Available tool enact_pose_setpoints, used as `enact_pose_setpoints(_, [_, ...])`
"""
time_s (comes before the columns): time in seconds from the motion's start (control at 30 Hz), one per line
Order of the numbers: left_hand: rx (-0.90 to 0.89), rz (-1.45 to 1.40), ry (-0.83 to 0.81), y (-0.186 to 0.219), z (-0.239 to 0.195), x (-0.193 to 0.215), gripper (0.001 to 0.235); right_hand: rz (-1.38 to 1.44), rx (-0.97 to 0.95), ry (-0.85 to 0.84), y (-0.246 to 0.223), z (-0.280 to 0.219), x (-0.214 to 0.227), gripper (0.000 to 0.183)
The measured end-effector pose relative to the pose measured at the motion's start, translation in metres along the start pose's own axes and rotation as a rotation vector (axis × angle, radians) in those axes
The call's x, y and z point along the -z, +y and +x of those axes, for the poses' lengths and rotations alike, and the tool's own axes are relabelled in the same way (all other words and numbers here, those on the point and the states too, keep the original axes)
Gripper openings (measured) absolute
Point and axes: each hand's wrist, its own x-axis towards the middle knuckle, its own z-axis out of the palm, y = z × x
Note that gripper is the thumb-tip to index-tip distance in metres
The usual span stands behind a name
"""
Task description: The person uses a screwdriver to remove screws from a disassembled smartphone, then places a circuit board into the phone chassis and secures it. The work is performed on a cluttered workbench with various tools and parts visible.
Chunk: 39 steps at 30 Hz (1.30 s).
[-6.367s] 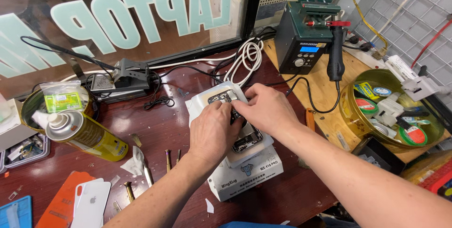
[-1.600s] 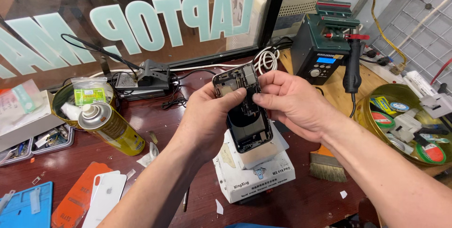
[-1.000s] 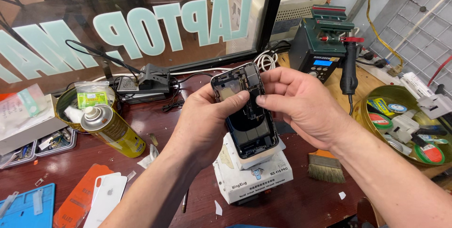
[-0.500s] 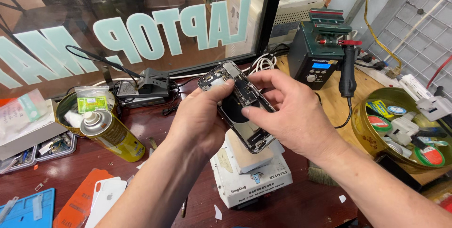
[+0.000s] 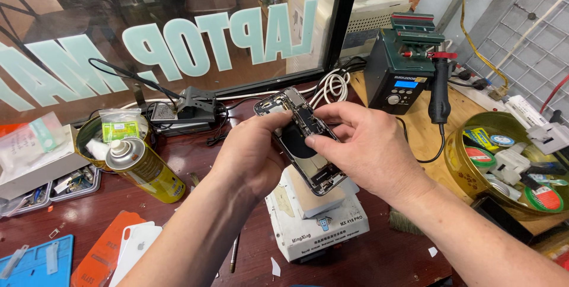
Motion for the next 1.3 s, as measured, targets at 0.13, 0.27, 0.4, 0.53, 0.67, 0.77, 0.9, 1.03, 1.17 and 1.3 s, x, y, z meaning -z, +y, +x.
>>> enact_pose_setpoints(0.13, [0.041,0.019,0.025,-0.010,0.008,0.007,0.016,-0.054,-0.145,-0.071,0.011,-0.001,-0.007,0.041])
enact_pose_setpoints(0.27, [0.128,-0.082,0.049,-0.022,0.008,0.017,0.021,0.156,-0.050,-0.112,0.023,-0.002,-0.012,0.043])
enact_pose_setpoints(0.4, [0.144,-0.147,0.040,-0.032,-0.002,0.026,0.025,0.063,-0.039,-0.116,0.030,-0.007,-0.011,0.040])
enact_pose_setpoints(0.53, [0.136,-0.168,0.064,-0.036,-0.012,0.032,0.027,0.089,-0.009,-0.189,0.033,-0.015,-0.012,0.034])
enact_pose_setpoints(0.67, [0.063,-0.202,0.089,-0.039,-0.024,0.032,0.025,0.223,0.109,-0.201,0.033,-0.020,-0.017,0.041])
enact_pose_setpoints(0.77, [0.049,-0.212,0.161,-0.040,-0.034,0.031,0.023,0.263,0.131,-0.224,0.032,-0.022,-0.016,0.043])
enact_pose_setpoints(0.9, [0.104,-0.243,0.185,-0.034,-0.044,0.032,0.023,0.187,0.138,-0.258,0.028,-0.026,-0.010,0.029])
enact_pose_setpoints(1.03, [0.096,-0.158,0.154,-0.027,-0.046,0.036,0.024,0.047,0.316,-0.223,0.022,-0.027,-0.006,0.023])
enact_pose_setpoints(1.17, [0.111,-0.065,0.104,-0.017,-0.042,0.044,0.027,-0.010,0.326,-0.214,0.015,-0.026,-0.013,0.020])
enact_pose_setpoints(1.3, [0.147,-0.018,0.087,-0.008,-0.040,0.056,0.028,0.004,0.365,-0.200,0.010,-0.029,-0.030,0.018])
